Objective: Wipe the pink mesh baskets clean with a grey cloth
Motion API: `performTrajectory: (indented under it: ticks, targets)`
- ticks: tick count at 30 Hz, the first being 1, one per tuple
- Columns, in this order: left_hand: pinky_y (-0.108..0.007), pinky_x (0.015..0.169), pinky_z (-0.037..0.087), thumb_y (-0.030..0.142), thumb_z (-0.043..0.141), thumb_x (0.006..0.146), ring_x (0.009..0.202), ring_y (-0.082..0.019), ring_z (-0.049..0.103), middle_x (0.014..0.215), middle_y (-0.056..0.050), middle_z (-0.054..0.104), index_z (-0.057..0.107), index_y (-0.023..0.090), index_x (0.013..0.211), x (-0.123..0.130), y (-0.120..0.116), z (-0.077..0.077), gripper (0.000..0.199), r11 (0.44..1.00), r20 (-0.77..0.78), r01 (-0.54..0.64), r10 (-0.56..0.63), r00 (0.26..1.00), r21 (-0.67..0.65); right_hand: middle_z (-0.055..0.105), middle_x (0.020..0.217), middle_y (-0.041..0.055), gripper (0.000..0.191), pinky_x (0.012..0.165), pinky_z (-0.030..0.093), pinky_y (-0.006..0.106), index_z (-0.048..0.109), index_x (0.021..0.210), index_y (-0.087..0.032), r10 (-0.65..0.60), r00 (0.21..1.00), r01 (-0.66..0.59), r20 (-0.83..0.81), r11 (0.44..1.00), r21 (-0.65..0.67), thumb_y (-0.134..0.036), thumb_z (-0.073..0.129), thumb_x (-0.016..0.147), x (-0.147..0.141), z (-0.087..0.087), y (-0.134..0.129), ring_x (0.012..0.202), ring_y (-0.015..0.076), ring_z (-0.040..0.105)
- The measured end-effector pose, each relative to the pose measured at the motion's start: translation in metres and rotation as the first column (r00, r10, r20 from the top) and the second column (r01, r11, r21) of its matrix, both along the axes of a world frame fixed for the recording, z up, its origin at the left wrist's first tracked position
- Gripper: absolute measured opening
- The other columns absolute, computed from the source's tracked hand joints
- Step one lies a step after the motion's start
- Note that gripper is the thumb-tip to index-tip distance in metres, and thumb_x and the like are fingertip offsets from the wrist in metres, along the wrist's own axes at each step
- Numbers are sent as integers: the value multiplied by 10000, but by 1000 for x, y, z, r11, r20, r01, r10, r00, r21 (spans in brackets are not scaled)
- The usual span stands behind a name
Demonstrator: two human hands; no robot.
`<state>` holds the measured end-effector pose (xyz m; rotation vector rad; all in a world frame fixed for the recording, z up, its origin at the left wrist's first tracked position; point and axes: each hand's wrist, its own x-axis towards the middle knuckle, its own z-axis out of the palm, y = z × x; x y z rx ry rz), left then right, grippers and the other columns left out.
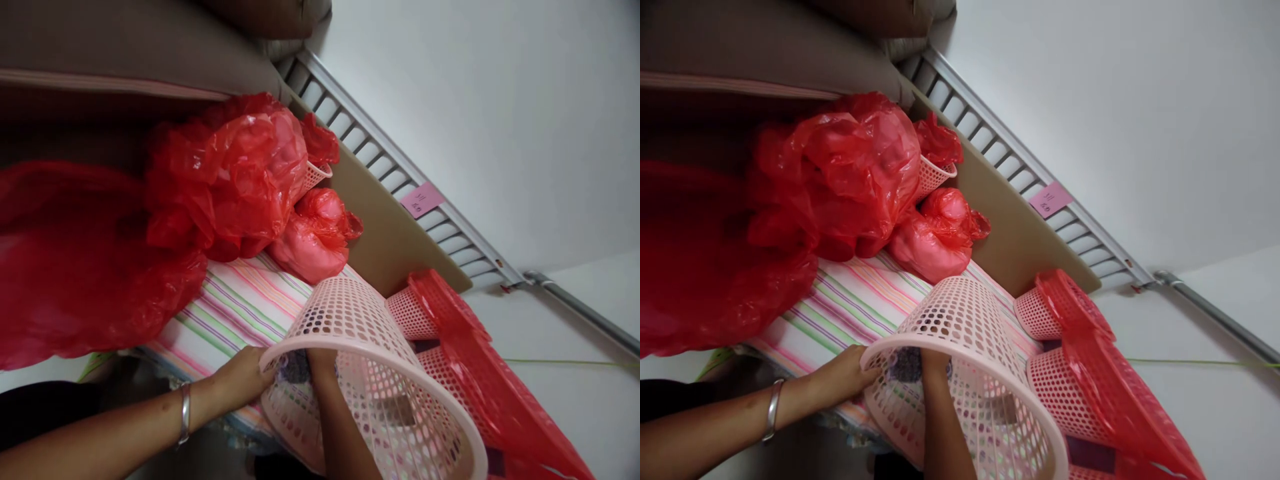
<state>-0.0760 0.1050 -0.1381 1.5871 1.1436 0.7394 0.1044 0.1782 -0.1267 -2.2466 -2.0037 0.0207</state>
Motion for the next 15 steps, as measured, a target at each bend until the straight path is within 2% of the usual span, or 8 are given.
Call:
performTrajectory:
  ticks: [4, 8, 11, 13, 15]
  targets:
    - [-215, 607, 430, 150, 414, 743, 691, -162, 650, 729, -29, 707, 684, 160, 804, 4, -1, 1, 277, 999, -32, -21, 22, 999, 36, 599, 1128, 67, 297, 856, 485, 373, 584, 1111, -179, -15, 1000, 15, -9, 1000, 0, -373, 524, 895, -2, -4, -28, 996, 201, 587]
    - [-247, 614, 433, 161, 406, 750, 719, -196, 665, 772, -60, 723, 680, 175, 837, 5, -3, 12, 288, 997, -63, -40, 44, 997, 71, 630, 1119, 130, 341, 903, 451, 321, 554, 1177, -127, 3, 999, -3, -45, 1000, -18, -271, 440, 890, 0, -18, -77, 1059, 225, 593]
    - [-286, 607, 426, 177, 426, 743, 731, -243, 674, 776, -92, 722, 672, 182, 818, 2, -7, 21, 258, 990, -142, -36, 55, 988, 134, 600, 1180, 165, 385, 919, 439, 327, 527, 1201, -117, 26, 993, -31, -112, 999, -43, -278, 398, 876, 1, -30, -110, 1106, 247, 570]
    - [-303, 600, 421, 193, 420, 755, 745, -268, 679, 778, -101, 720, 663, 193, 809, -1, -11, 24, 249, 985, -198, -25, 59, 978, 173, 589, 1193, 171, 398, 921, 441, 347, 510, 1218, -112, 28, 991, -35, -130, 998, -56, -279, 401, 874, 1, -34, -117, 1108, 255, 564]
    - [-312, 586, 420, 220, 411, 774, 742, -283, 682, 770, -104, 718, 655, 198, 805, -3, -13, 26, 247, 982, -235, -15, 60, 970, 188, 594, 1184, 157, 380, 927, 441, 356, 517, 1217, -122, 30, 992, -38, -119, 997, -67, -258, 424, 874, 2, -32, -111, 1102, 250, 563]
